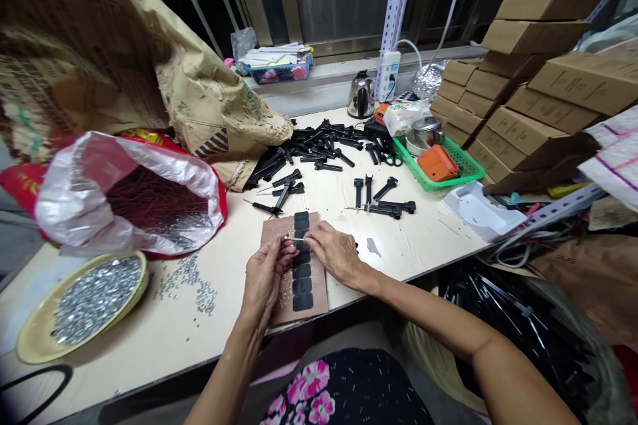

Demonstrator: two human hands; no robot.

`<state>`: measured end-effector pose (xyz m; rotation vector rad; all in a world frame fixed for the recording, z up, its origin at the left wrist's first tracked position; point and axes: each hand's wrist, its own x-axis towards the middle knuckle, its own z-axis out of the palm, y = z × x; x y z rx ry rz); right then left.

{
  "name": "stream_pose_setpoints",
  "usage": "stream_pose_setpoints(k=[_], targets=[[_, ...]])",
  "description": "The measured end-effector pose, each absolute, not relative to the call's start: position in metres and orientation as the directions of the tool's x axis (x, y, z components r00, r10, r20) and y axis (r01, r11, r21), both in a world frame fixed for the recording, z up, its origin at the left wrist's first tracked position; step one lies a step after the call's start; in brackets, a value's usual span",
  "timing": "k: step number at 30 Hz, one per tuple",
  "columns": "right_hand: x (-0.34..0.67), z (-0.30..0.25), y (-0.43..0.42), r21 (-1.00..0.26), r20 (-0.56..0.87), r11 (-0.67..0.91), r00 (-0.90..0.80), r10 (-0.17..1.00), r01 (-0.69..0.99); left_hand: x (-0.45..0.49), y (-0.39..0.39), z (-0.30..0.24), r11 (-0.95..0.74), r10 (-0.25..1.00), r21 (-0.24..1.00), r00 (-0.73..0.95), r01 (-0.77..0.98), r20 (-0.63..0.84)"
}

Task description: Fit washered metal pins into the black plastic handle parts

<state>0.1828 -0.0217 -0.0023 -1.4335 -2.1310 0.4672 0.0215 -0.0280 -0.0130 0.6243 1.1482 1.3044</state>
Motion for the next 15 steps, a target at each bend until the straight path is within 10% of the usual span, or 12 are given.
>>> stream_pose_setpoints(k=[4, 10, 15], targets=[[0.193, -0.007, -0.01, -0.443, 0.286, 0.423, -0.322, 0.902, 0.791, 0.016, -0.026, -0.016, 0.165, 0.95, 0.954, -0.219, -0.251, -0.222], [0.207, -0.019, 0.035, -0.153, 0.311, 0.527, -0.465, 0.829, 0.836, -0.006, -0.024, -0.028, -0.091, 0.948, 0.812, -0.198, 0.577, 0.247], [0.216, -0.034, 0.022, -0.153, 0.29, 0.763, -0.71, 0.642, 0.627, -0.008, -0.022, -0.047, -0.157, 0.957, 0.725, -0.08, 0.671, 0.28]])
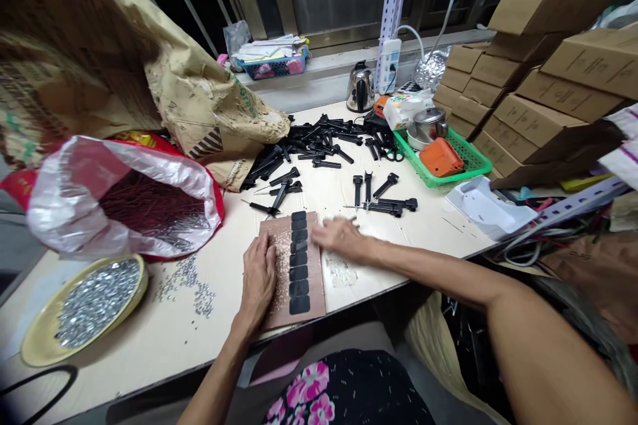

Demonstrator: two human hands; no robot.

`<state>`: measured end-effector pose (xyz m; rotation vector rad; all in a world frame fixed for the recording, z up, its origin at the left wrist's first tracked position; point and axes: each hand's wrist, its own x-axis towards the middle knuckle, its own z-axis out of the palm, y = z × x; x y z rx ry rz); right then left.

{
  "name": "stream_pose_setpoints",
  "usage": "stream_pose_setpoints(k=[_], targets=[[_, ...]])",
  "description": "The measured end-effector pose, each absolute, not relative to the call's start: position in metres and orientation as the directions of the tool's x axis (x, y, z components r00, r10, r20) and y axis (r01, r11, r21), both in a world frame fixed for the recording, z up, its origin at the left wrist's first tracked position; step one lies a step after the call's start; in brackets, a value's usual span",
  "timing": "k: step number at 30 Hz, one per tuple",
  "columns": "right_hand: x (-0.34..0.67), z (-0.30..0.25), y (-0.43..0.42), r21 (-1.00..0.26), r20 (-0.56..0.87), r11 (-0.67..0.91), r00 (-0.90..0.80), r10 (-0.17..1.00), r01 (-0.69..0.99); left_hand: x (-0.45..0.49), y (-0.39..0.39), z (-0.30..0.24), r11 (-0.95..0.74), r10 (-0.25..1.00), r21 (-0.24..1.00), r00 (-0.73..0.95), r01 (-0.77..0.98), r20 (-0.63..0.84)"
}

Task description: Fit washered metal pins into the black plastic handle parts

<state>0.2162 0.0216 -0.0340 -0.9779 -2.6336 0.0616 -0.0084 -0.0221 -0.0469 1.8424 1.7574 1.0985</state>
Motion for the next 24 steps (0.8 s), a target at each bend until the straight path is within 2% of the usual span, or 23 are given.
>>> stream_pose_setpoints(k=[2, 3, 7, 8, 10, 12, 14, 15, 16, 19, 20, 24], targets=[[0.221, -0.037, 0.01, -0.155, 0.307, 0.876, -0.82, 0.482, 0.457, -0.008, -0.022, -0.05, -0.148, 0.958, 0.71, -0.08, 0.689, 0.277], [0.222, -0.037, 0.007, -0.151, 0.326, 0.891, -0.829, 0.454, 0.428, -0.008, -0.022, -0.05, -0.141, 0.958, 0.705, -0.082, 0.695, 0.274], [0.222, -0.033, 0.007, -0.165, 0.374, 0.805, -0.719, 0.586, 0.571, -0.008, -0.022, -0.048, -0.137, 0.959, 0.677, -0.075, 0.723, 0.275], [0.221, -0.032, 0.008, -0.165, 0.371, 0.829, -0.746, 0.554, 0.534, -0.008, -0.022, -0.048, -0.139, 0.959, 0.667, -0.068, 0.732, 0.274], [0.217, -0.032, 0.01, -0.141, 0.373, 0.911, -0.831, 0.412, 0.388, -0.009, -0.021, -0.048, -0.132, 0.961, 0.643, -0.063, 0.754, 0.271], [0.214, -0.032, 0.016, -0.103, 0.378, 0.92, -0.841, 0.388, 0.378, -0.009, -0.021, -0.05, -0.114, 0.961, 0.615, -0.069, 0.78, 0.267], [0.213, -0.032, 0.022, -0.083, 0.368, 0.828, -0.755, 0.543, 0.555, -0.009, -0.022, -0.051, -0.102, 0.963, 0.594, -0.072, 0.798, 0.261], [0.212, -0.032, 0.024, -0.077, 0.363, 0.818, -0.748, 0.556, 0.571, -0.009, -0.022, -0.051, -0.1, 0.963, 0.59, -0.071, 0.801, 0.259], [0.212, -0.033, 0.023, -0.054, 0.362, 0.847, -0.78, 0.51, 0.529, -0.009, -0.022, -0.052, -0.1, 0.964, 0.591, -0.07, 0.801, 0.258], [0.213, -0.033, 0.013, 0.093, 0.348, 0.952, -0.905, 0.244, 0.292, -0.009, -0.022, -0.054, -0.101, 0.959, 0.594, -0.081, 0.798, 0.272], [0.213, -0.033, 0.008, 0.126, 0.342, 0.956, -0.916, 0.21, 0.266, -0.01, -0.022, -0.055, -0.104, 0.957, 0.592, -0.081, 0.799, 0.279], [0.211, -0.034, -0.004, 0.124, 0.332, 0.931, -0.899, 0.287, 0.343, -0.01, -0.022, -0.057, -0.123, 0.954, 0.591, -0.069, 0.797, 0.291]])
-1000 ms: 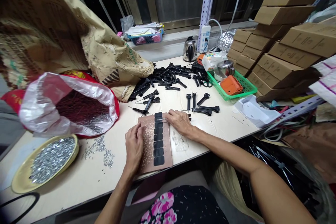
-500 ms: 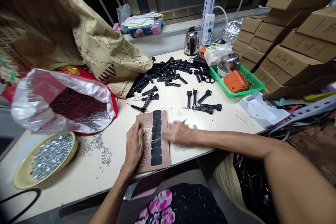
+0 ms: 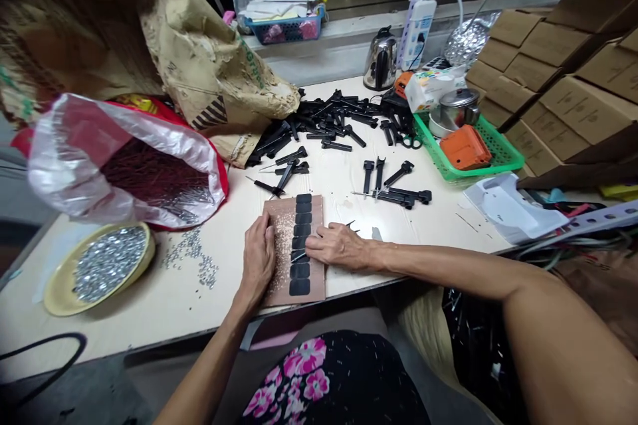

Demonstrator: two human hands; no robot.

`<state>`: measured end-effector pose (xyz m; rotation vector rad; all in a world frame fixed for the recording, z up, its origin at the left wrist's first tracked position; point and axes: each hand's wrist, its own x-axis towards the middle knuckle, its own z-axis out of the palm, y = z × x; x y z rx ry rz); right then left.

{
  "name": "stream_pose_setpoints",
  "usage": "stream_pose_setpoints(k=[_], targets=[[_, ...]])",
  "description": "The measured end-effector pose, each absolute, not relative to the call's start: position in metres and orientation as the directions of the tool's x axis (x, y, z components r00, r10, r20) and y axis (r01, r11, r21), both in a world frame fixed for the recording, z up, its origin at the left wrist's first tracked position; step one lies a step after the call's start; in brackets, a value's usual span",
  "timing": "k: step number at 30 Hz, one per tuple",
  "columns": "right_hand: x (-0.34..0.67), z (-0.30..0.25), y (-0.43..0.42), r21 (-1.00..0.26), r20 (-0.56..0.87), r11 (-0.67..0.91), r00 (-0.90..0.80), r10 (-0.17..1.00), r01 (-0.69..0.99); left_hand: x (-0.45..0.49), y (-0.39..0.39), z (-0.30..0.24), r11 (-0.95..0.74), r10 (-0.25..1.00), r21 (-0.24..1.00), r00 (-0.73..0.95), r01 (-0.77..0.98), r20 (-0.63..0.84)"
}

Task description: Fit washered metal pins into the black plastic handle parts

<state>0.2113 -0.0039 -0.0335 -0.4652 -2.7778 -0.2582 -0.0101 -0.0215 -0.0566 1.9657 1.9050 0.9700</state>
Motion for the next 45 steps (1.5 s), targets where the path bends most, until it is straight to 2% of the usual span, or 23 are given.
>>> stream_pose_setpoints(k=[4, 6, 9, 11, 13, 16, 19, 22, 26, 32, 35, 38, 42, 45], targets=[[0.207, -0.033, 0.006, 0.082, 0.301, 0.916, -0.885, 0.354, 0.394, -0.011, -0.023, -0.056, -0.144, 0.95, 0.596, -0.058, 0.79, 0.307], [0.21, -0.031, 0.018, 0.027, 0.309, 0.85, -0.813, 0.494, 0.526, -0.011, -0.024, -0.056, -0.14, 0.948, 0.61, -0.072, 0.78, 0.309], [0.226, -0.027, 0.034, -0.073, 0.319, 0.658, -0.607, 0.728, 0.75, -0.013, -0.026, -0.056, -0.13, 0.946, 0.638, -0.097, 0.759, 0.308], [0.245, -0.026, 0.039, -0.088, 0.305, 0.578, -0.531, 0.791, 0.811, -0.014, -0.027, -0.058, -0.122, 0.942, 0.647, -0.117, 0.753, 0.314], [0.262, -0.026, 0.04, -0.05, 0.302, 0.526, -0.49, 0.818, 0.849, -0.015, -0.027, -0.061, -0.126, 0.936, 0.646, -0.125, 0.753, 0.328], [0.268, -0.017, 0.042, 0.027, 0.352, 0.49, -0.467, 0.811, 0.871, -0.016, -0.026, -0.064, -0.127, 0.931, 0.643, -0.134, 0.756, 0.34], [0.233, 0.001, 0.056, 0.002, 0.376, 0.557, -0.516, 0.77, 0.831, -0.011, -0.026, -0.06, -0.105, 0.93, 0.645, -0.155, 0.757, 0.334], [0.165, 0.015, 0.082, -0.107, 0.288, 0.631, -0.584, 0.759, 0.768, -0.005, -0.034, -0.049, -0.114, 0.922, 0.634, -0.155, 0.765, 0.354], [0.068, 0.007, 0.117, -0.185, 0.141, 0.602, -0.585, 0.799, 0.777, -0.019, -0.056, -0.029, -0.151, 0.902, 0.583, -0.13, 0.798, 0.411], [0.005, -0.03, 0.138, -0.194, 0.064, 0.555, -0.554, 0.83, 0.809, -0.107, -0.095, -0.014, 0.126, 0.859, 0.422, -0.311, 0.898, 0.406], [0.005, -0.033, 0.138, -0.203, 0.079, 0.527, -0.523, 0.849, 0.825, -0.139, -0.111, -0.018, 0.127, 0.888, 0.382, -0.277, 0.915, 0.367], [0.012, -0.022, 0.138, -0.279, 0.204, 0.526, -0.486, 0.85, 0.803, -0.147, -0.118, -0.025, 0.048, 0.93, 0.397, -0.186, 0.917, 0.317], [0.031, 0.003, 0.131, -0.479, 0.506, 0.653, -0.424, 0.752, 0.586, -0.142, -0.112, -0.032, -0.015, 0.942, 0.362, -0.108, 0.932, 0.316], [0.049, 0.017, 0.111, -0.516, 0.535, 0.698, -0.449, 0.716, 0.497, -0.141, -0.103, -0.033, -0.055, 0.961, 0.259, -0.019, 0.964, 0.274]])
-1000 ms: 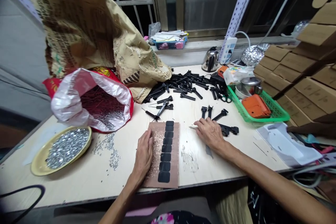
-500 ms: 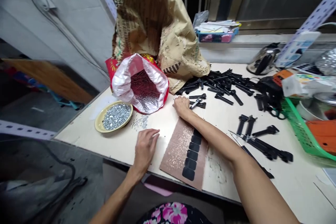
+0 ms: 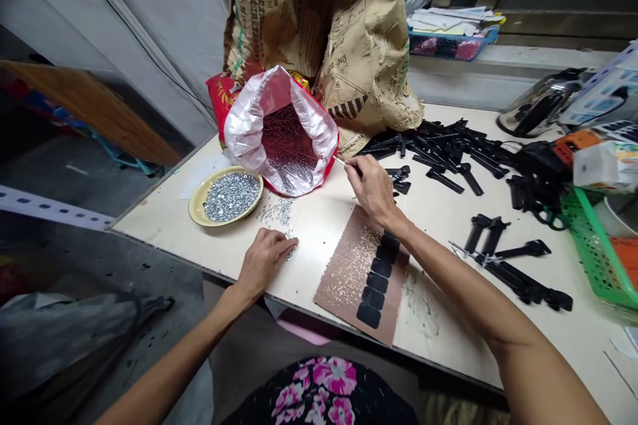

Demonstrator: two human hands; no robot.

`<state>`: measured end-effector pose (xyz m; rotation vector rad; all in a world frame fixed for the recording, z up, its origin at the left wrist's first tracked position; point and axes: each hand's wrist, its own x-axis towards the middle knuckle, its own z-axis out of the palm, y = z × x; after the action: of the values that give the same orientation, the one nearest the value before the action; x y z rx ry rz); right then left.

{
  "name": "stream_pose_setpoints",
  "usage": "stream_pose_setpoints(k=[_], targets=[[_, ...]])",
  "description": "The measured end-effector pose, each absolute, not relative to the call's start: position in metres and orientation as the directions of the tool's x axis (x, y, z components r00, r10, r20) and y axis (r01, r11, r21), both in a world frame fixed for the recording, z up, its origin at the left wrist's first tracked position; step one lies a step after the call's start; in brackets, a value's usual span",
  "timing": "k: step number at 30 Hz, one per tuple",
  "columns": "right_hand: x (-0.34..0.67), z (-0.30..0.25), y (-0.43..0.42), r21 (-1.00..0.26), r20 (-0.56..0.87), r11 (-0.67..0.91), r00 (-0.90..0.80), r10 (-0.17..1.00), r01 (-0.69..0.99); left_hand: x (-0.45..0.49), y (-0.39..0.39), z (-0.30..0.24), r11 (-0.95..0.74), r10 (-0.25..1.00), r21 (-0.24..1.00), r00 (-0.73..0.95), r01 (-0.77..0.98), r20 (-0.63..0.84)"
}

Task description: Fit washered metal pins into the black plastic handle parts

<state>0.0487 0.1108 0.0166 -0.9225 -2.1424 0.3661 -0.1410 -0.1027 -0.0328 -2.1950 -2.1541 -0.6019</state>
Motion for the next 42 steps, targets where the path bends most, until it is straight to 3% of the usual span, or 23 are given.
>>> stream_pose_setpoints(k=[9, 15, 18, 21, 23, 25, 27, 29, 42], targets=[[0.082, 0.006, 0.034, -0.489, 0.406, 0.729, -0.615, 0.676, 0.478, -0.139, -0.09, -0.025, -0.157, 0.98, 0.02, 0.153, 0.987, 0.123], [0.082, -0.008, 0.011, -0.496, 0.341, 0.726, -0.662, 0.667, 0.476, -0.134, -0.08, -0.019, -0.193, 0.979, -0.015, 0.193, 0.981, 0.064], [0.08, -0.011, 0.003, -0.521, 0.327, 0.715, -0.665, 0.672, 0.466, -0.134, -0.077, -0.017, -0.169, 0.982, 0.118, 0.158, 0.978, 0.1], [0.078, -0.012, -0.005, -0.566, 0.318, 0.7, -0.669, 0.672, 0.435, -0.13, -0.076, -0.013, -0.036, 0.987, 0.551, -0.058, 0.834, 0.151], [0.075, -0.012, -0.01, -0.614, 0.316, 0.684, -0.67, 0.671, 0.395, -0.125, -0.076, -0.009, 0.094, 0.965, 0.856, -0.257, 0.508, 0.047], [0.072, -0.012, -0.013, -0.651, 0.323, 0.668, -0.666, 0.672, 0.359, -0.118, -0.076, -0.004, 0.171, 0.926, 0.979, -0.358, 0.11, -0.121], [0.07, -0.01, -0.015, -0.669, 0.333, 0.662, -0.659, 0.674, 0.338, -0.11, -0.075, 0.0, 0.175, 0.904, 0.972, -0.366, -0.157, -0.221], [0.069, -0.009, -0.015, -0.676, 0.342, 0.659, -0.652, 0.677, 0.329, -0.102, -0.073, 0.004, 0.161, 0.899, 0.948, -0.355, -0.274, -0.255], [0.078, -0.001, -0.006, -0.667, 0.362, 0.664, -0.633, 0.684, 0.336, -0.092, -0.065, 0.009, 0.14, 0.917, 0.9, -0.288, -0.413, -0.275]])
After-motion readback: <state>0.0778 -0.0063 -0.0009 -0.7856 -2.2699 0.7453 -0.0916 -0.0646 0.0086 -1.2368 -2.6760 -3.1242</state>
